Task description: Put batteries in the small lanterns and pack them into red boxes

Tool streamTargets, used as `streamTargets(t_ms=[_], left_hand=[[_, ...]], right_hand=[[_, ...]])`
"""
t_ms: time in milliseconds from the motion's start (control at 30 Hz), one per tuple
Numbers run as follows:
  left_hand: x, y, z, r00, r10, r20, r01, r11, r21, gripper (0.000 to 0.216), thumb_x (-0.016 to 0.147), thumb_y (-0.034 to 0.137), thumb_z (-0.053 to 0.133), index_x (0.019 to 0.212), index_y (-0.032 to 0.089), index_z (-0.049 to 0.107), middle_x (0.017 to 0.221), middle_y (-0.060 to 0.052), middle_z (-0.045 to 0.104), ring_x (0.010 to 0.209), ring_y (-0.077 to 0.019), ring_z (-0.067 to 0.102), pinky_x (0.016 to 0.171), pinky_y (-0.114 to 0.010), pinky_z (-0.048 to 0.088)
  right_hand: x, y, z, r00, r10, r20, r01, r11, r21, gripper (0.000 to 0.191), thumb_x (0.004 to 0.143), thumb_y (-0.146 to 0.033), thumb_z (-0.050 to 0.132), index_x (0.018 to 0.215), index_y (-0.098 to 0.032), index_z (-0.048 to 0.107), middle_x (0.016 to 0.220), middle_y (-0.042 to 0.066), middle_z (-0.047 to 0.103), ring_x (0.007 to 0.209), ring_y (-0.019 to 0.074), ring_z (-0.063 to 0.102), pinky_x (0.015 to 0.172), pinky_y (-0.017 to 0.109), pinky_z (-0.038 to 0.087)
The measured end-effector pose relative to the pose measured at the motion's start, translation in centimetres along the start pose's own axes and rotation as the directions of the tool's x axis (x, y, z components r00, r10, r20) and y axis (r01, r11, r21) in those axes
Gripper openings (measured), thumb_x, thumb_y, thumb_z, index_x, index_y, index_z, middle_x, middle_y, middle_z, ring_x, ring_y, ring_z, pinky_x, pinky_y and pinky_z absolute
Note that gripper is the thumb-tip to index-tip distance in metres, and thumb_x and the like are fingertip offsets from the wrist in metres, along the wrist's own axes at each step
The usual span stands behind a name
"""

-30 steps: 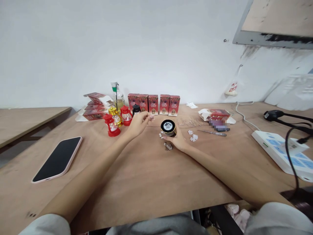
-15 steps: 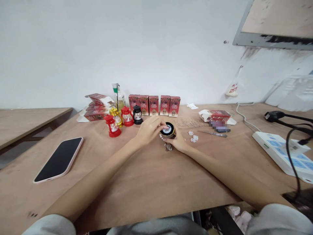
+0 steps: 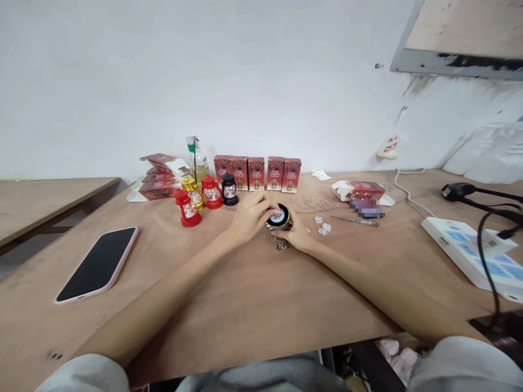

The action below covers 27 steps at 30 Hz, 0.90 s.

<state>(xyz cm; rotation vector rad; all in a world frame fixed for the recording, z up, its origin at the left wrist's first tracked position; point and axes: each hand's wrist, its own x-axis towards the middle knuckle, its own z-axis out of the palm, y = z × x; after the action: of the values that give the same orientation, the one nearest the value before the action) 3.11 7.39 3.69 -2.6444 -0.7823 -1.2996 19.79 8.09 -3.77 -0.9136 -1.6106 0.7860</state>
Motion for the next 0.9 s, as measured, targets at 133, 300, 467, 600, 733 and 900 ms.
streamTargets(t_ms=[133, 300, 467, 600, 733, 900], left_hand=[[-0.2, 0.0, 0.1, 1.000, -0.009, -0.027, 0.009, 1.000, -0.001, 0.024, 0.093, 0.030, 0.048, 0.081, 0.015, 0.063, 0.076, -0.003, 0.053, 0.072, -0.0141, 0.049, 0.066, -0.026, 0.039], [-0.4, -0.3, 0.3, 0.999, 0.013, -0.032, -0.013, 1.000, 0.003, 0.026, 0.092, 0.033, 0.048, 0.081, 0.015, 0.065, 0.076, -0.003, 0.052, 0.072, -0.0141, 0.048, 0.066, -0.027, 0.038], [-0.3, -0.1, 0.3, 1.000, -0.012, -0.020, 0.012, 1.000, -0.018, 0.026, 0.091, 0.035, 0.049, 0.082, 0.016, 0.065, 0.077, -0.003, 0.053, 0.073, -0.0144, 0.049, 0.067, -0.027, 0.040], [0.0, 0.4, 0.2, 0.992, -0.113, -0.061, 0.104, 0.986, -0.133, 0.022, 0.089, 0.036, 0.054, 0.084, 0.016, 0.062, 0.079, -0.002, 0.054, 0.069, -0.0121, 0.050, 0.065, -0.025, 0.041], [-0.1, -0.8, 0.6, 0.941, -0.304, -0.148, 0.267, 0.937, -0.227, 0.017, 0.088, 0.034, 0.056, 0.089, 0.017, 0.059, 0.080, -0.001, 0.057, 0.066, -0.0101, 0.050, 0.062, -0.022, 0.041], [-1.7, -3.2, 1.8, 0.868, -0.496, 0.014, 0.493, 0.859, -0.139, 0.027, 0.091, 0.041, 0.046, 0.099, 0.015, 0.048, 0.082, -0.002, 0.059, 0.067, -0.0124, 0.055, 0.061, -0.024, 0.043]], right_hand=[[0.0, 0.0, 0.0, 1.000, -0.005, 0.003, 0.005, 1.000, -0.011, 0.061, 0.057, -0.016, 0.074, 0.113, -0.021, 0.050, 0.113, 0.005, 0.060, 0.104, 0.0235, 0.057, 0.095, 0.041, 0.043], [0.0, 0.0, 0.0, 1.000, -0.008, 0.000, 0.008, 1.000, -0.018, 0.062, 0.057, -0.016, 0.074, 0.113, -0.021, 0.050, 0.113, 0.005, 0.060, 0.104, 0.0233, 0.056, 0.095, 0.041, 0.043], [0.0, -0.2, 0.0, 1.000, -0.010, 0.010, 0.010, 1.000, -0.014, 0.059, 0.058, -0.016, 0.073, 0.112, -0.022, 0.052, 0.110, 0.004, 0.061, 0.102, 0.0230, 0.058, 0.094, 0.040, 0.043], [0.1, -0.2, 0.0, 1.000, -0.020, 0.020, 0.020, 1.000, 0.011, 0.058, 0.057, -0.016, 0.072, 0.112, -0.021, 0.054, 0.104, 0.003, 0.064, 0.101, 0.0230, 0.058, 0.095, 0.040, 0.042], [0.3, -0.2, 0.0, 0.998, 0.029, -0.058, -0.026, 0.998, 0.054, 0.054, 0.053, -0.019, 0.075, 0.103, -0.021, 0.056, 0.102, 0.004, 0.065, 0.101, 0.0242, 0.058, 0.100, 0.043, 0.038], [0.5, -0.5, 0.0, 0.970, 0.155, -0.187, -0.126, 0.979, 0.161, 0.061, 0.047, -0.023, 0.077, 0.103, -0.019, 0.053, 0.112, 0.008, 0.062, 0.109, 0.0263, 0.056, 0.101, 0.045, 0.038]])
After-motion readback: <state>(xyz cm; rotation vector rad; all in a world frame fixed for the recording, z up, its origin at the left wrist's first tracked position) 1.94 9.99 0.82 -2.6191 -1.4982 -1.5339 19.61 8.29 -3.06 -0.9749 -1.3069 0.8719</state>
